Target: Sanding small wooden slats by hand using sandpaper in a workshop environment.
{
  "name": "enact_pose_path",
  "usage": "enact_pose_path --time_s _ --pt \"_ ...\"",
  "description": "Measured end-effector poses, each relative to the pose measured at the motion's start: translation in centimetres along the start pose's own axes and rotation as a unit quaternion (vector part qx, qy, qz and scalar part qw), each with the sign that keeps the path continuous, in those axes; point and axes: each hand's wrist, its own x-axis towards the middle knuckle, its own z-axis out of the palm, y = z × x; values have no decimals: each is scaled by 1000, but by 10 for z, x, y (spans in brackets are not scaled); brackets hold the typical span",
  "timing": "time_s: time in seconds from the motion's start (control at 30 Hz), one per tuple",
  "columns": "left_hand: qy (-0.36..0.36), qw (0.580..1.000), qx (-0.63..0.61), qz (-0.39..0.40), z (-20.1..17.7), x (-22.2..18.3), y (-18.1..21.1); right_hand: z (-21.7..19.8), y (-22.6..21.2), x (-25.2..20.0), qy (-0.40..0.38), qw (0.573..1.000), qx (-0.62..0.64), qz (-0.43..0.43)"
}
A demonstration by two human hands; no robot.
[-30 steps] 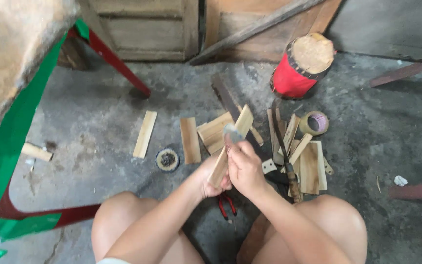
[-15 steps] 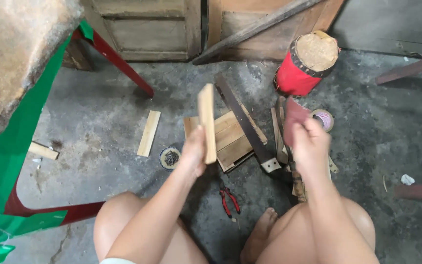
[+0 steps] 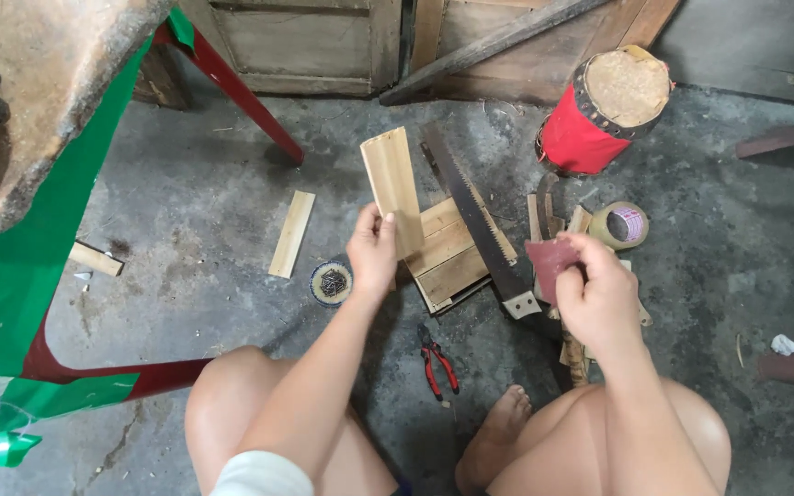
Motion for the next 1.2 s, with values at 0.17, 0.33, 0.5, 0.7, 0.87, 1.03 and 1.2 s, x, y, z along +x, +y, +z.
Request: enact_pose_path --time_s 0.17,0.33,0.5,0.7,0.87,1.03,1.2 --pt "26 979 158 127 45 -29 -57 -11 -7 -7 -8 999 -17 -35" --pt "-52 959 275 28 65 -26 -124 -11 10 3 -10 999 -25 -33" --pt "-141 926 347 52 66 -17 -111 -3 44 10 -51 998 -17 14" --pt "-173 971 162 -18 64 -21 -26 8 0 25 -90 988 -21 127" --pt "-356 925 -127 -24 63 -46 34 33 4 38 -202 965 -105 129" --pt "-384 895 -224 -35 66 -20 -19 46 34 38 -178 972 -84 126" --pt "-91 978 171 -74 45 18 -117 40 29 39 -90 983 -43 156"
